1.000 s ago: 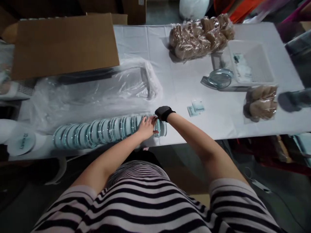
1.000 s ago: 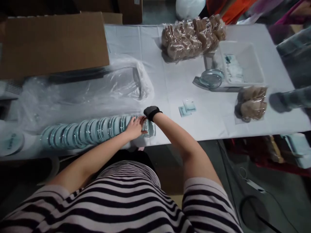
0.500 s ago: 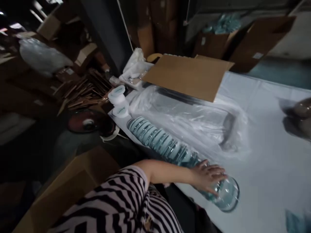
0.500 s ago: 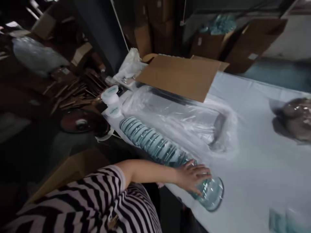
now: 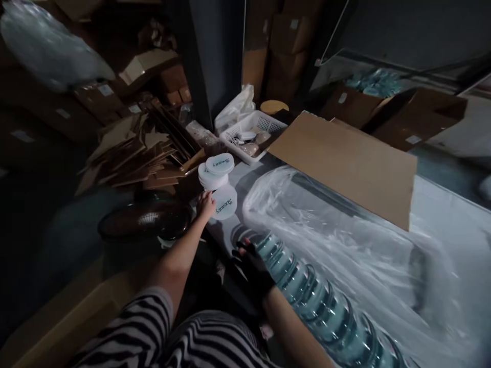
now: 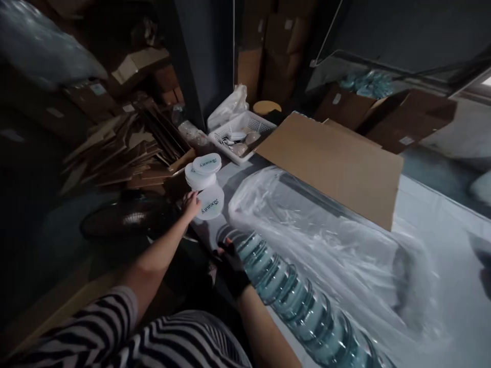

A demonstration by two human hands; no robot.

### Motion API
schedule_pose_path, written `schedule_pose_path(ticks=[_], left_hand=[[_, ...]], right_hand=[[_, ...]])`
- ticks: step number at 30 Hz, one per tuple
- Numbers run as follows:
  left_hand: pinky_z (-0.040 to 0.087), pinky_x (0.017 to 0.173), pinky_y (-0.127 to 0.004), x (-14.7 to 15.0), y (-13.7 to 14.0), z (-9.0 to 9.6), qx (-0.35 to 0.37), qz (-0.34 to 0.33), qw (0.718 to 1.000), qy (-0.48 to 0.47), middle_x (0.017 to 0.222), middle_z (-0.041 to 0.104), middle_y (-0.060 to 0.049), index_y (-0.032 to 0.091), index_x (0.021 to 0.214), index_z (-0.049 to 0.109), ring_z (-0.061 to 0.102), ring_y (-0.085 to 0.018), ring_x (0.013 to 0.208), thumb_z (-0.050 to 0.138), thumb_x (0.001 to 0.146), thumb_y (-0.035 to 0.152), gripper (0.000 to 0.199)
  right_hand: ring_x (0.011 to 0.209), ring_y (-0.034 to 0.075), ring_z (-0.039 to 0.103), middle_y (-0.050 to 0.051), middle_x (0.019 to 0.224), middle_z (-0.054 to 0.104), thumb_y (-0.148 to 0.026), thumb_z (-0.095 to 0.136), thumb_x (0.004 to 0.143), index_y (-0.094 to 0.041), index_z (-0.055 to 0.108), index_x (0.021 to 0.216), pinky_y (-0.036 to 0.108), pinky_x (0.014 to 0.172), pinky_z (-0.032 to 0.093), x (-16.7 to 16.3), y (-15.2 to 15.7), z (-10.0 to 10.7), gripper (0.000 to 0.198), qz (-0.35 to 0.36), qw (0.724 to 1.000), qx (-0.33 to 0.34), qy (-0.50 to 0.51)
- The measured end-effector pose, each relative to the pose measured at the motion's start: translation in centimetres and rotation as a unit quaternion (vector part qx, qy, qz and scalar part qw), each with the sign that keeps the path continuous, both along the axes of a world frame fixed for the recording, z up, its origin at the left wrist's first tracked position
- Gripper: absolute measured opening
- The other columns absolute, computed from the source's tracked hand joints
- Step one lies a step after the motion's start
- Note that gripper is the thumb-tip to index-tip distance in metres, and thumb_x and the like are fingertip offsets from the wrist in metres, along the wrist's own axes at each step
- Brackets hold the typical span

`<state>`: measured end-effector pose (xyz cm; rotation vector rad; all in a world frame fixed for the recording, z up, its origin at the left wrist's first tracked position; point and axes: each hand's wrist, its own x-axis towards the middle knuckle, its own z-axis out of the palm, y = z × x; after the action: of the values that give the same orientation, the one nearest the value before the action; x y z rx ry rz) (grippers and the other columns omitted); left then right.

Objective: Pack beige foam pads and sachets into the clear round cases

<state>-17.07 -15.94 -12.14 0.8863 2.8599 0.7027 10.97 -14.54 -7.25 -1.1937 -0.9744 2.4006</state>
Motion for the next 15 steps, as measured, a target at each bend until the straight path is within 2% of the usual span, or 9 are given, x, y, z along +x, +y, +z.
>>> schedule_pose_path(ticks=[3,6,9,12,15], left_hand=[[0.037,0.108,-0.045,-2.0,-0.6,-2.1,-0.027,-0.036,0.999,-0.026,0.124,0.063,-0.017,0.014,0.122,0.066,0.053,-0.031,0.120,0.054,0.084,0.017,0.040],[0.037,0.108,-0.045,-1.7,-1.2,-3.1,-0.009,-0.059,0.998,-0.017,0.126,0.061,-0.016,0.016,0.121,0.067,0.053,-0.030,0.120,0.051,0.087,0.020,0.038],[0.034,0.111,-0.046,-1.1,-1.9,-3.1,0.014,-0.097,0.995,-0.017,0.137,0.054,-0.017,0.016,0.122,0.066,0.049,-0.032,0.127,0.052,0.087,0.022,0.038],[0.030,0.114,-0.050,-0.7,-2.4,-2.6,0.011,-0.133,0.990,-0.043,0.144,0.048,-0.018,0.015,0.127,0.062,0.041,-0.035,0.136,0.051,0.087,0.022,0.042],[0.025,0.116,-0.057,-0.3,-2.8,-2.1,-0.008,-0.152,0.986,-0.066,0.151,0.042,-0.019,0.014,0.133,0.057,0.031,-0.037,0.143,0.048,0.088,0.021,0.046]], right_hand=[[0.068,0.016,0.064,-0.003,0.076,0.066,-0.047,0.077,0.061,-0.023,0.052,0.090,0.038,0.073,0.055,-8.9,1.7,-1.4,0.045,-0.028,0.998,-0.054,-0.013],[0.060,0.013,0.061,-0.004,0.069,0.063,-0.046,0.069,0.070,-0.021,0.050,0.086,0.035,0.070,0.056,-13.2,3.3,-3.6,0.035,-0.041,0.997,-0.056,-0.036],[0.055,0.012,0.059,-0.004,0.066,0.062,-0.045,0.068,0.074,-0.022,0.048,0.083,0.031,0.066,0.056,-14.4,3.6,-5.5,0.032,-0.060,0.996,-0.036,-0.058],[0.065,0.017,0.066,0.002,0.071,0.066,-0.054,0.062,0.078,-0.024,0.046,0.080,0.035,0.068,0.058,-14.5,3.1,-6.4,0.034,-0.063,0.992,0.072,-0.078],[0.080,0.022,0.070,0.007,0.077,0.070,-0.059,0.052,0.083,-0.023,0.050,0.082,0.037,0.074,0.058,-14.5,2.6,-6.5,0.036,-0.060,0.979,0.171,-0.097]])
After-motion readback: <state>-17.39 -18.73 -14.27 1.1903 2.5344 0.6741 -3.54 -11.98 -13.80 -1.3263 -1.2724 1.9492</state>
